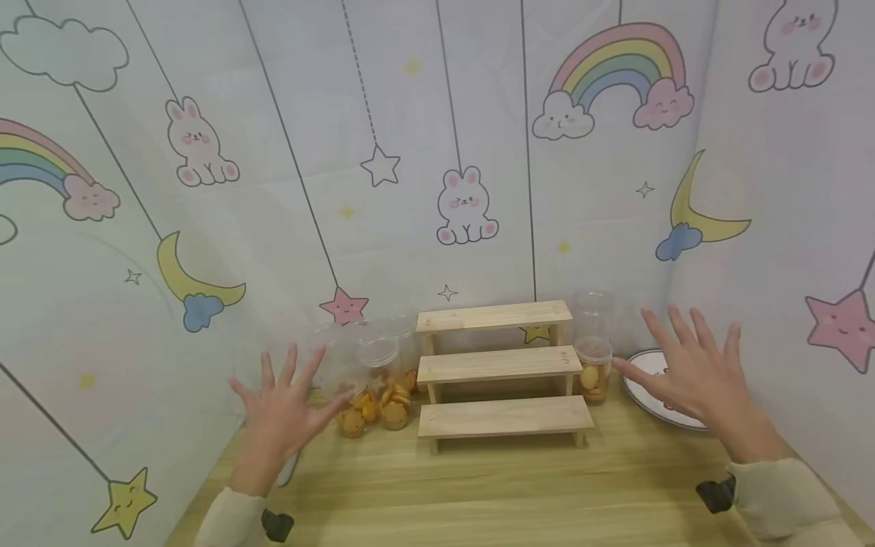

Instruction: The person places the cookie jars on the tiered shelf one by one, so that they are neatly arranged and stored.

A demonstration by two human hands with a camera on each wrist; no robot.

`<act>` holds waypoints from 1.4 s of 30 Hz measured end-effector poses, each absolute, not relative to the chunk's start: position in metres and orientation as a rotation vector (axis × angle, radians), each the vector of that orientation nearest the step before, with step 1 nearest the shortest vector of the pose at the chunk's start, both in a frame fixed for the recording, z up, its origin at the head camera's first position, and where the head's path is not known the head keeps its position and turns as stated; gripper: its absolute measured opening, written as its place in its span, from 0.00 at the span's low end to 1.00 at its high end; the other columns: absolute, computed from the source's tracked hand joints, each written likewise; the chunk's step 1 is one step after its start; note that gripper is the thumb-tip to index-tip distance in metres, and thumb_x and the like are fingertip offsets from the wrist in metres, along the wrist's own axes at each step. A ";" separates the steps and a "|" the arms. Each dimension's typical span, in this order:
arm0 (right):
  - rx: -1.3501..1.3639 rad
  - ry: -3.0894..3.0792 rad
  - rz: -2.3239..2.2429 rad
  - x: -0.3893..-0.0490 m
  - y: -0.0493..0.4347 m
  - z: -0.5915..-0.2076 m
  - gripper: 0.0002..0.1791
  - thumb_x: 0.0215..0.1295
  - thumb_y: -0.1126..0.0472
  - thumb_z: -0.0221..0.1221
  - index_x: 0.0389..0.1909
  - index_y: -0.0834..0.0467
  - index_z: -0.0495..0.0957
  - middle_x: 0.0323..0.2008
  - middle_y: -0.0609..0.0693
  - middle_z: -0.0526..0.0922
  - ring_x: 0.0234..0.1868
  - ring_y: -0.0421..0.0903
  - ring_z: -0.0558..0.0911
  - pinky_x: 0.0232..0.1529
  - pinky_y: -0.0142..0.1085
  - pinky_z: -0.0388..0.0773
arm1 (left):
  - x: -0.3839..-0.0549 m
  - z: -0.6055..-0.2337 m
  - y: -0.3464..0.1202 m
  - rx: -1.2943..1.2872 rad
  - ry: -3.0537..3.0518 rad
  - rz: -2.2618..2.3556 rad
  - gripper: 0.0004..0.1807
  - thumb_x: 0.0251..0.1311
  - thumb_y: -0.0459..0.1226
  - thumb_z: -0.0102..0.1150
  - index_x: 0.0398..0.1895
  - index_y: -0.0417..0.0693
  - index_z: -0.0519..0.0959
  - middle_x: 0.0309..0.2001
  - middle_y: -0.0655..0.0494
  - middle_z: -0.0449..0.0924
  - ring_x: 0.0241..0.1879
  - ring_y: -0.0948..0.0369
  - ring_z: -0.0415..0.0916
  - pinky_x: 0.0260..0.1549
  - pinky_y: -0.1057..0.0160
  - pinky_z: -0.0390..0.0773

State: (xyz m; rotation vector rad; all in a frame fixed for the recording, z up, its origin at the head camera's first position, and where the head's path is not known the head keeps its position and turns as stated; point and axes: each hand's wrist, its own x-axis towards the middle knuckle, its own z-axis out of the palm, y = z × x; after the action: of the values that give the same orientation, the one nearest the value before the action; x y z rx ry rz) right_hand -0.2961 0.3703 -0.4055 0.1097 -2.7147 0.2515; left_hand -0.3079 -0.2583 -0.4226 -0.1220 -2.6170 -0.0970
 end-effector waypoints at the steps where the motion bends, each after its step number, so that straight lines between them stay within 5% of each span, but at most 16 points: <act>1: 0.117 -2.711 0.246 -0.295 0.369 -0.406 0.61 0.69 0.21 0.56 0.90 0.46 0.42 0.85 0.72 0.48 0.86 0.76 0.42 0.72 0.81 0.14 | -0.307 -0.424 -0.257 -0.115 -2.616 -0.092 0.57 0.58 0.80 0.56 0.88 0.72 0.56 0.87 0.40 0.50 0.84 0.25 0.36 0.65 0.07 0.27; 5: 0.152 -2.658 0.230 -0.291 0.357 -0.412 0.59 0.69 0.23 0.58 0.90 0.47 0.45 0.84 0.71 0.55 0.84 0.75 0.50 0.75 0.81 0.21 | -0.305 -0.432 -0.254 -0.095 -2.591 -0.124 0.59 0.58 0.77 0.61 0.89 0.69 0.54 0.87 0.38 0.50 0.84 0.25 0.42 0.66 0.07 0.31; 9: 0.212 -2.521 0.307 -0.288 0.338 -0.432 0.50 0.70 0.32 0.65 0.84 0.53 0.62 0.76 0.70 0.70 0.76 0.74 0.67 0.76 0.82 0.44 | -0.304 -0.452 -0.246 -0.056 -2.525 -0.231 0.62 0.58 0.71 0.69 0.89 0.58 0.54 0.86 0.35 0.54 0.81 0.27 0.56 0.67 0.08 0.46; 12: 0.248 -2.440 0.473 -0.288 0.320 -0.450 0.36 0.72 0.43 0.69 0.72 0.60 0.76 0.67 0.69 0.80 0.64 0.73 0.78 0.66 0.76 0.68 | -0.308 -0.469 -0.236 -0.033 -2.464 -0.405 0.63 0.59 0.65 0.74 0.88 0.46 0.54 0.83 0.30 0.57 0.78 0.28 0.62 0.68 0.15 0.61; 16: 0.241 -2.434 0.756 -0.290 0.301 -0.472 0.18 0.73 0.55 0.69 0.55 0.63 0.84 0.48 0.63 0.89 0.45 0.61 0.89 0.46 0.53 0.87 | -0.314 -0.485 -0.220 -0.017 -2.404 -0.676 0.62 0.61 0.58 0.78 0.86 0.34 0.53 0.79 0.24 0.62 0.75 0.29 0.67 0.69 0.28 0.74; 20: 0.212 -2.514 0.920 -0.293 0.291 -0.487 0.11 0.76 0.55 0.67 0.48 0.60 0.85 0.38 0.52 0.91 0.35 0.43 0.89 0.35 0.32 0.84 | -0.317 -0.493 -0.210 0.054 -2.391 -0.834 0.64 0.61 0.57 0.79 0.86 0.35 0.52 0.78 0.27 0.64 0.75 0.31 0.69 0.68 0.32 0.77; 24: 0.195 -2.588 0.991 -0.294 0.288 -0.496 0.15 0.77 0.51 0.66 0.52 0.58 0.85 0.40 0.49 0.91 0.36 0.37 0.88 0.36 0.30 0.82 | -0.319 -0.497 -0.209 0.100 -2.376 -0.877 0.63 0.59 0.57 0.80 0.86 0.36 0.53 0.79 0.28 0.64 0.74 0.32 0.70 0.68 0.33 0.77; 33: 0.082 -2.634 1.238 -0.300 0.294 -0.501 0.28 0.76 0.40 0.66 0.60 0.59 0.85 0.48 0.54 0.89 0.52 0.52 0.90 0.43 0.26 0.81 | -0.326 -0.504 -0.214 0.102 -2.342 -0.999 0.54 0.60 0.50 0.81 0.79 0.35 0.61 0.67 0.28 0.76 0.67 0.33 0.77 0.64 0.33 0.79; 42: 0.069 -2.624 1.256 -0.302 0.295 -0.503 0.29 0.78 0.40 0.63 0.64 0.59 0.85 0.51 0.57 0.90 0.55 0.55 0.90 0.44 0.23 0.80 | -0.326 -0.497 -0.217 0.114 -2.335 -0.985 0.51 0.57 0.49 0.83 0.76 0.36 0.65 0.66 0.31 0.80 0.65 0.34 0.80 0.63 0.34 0.80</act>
State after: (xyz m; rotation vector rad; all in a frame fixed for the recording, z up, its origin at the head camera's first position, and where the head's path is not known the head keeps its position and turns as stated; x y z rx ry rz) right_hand -0.3025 0.2947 -0.5034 0.0690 -2.6237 1.2561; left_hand -0.3264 -0.2169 -0.4973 0.1142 -2.3350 -0.9848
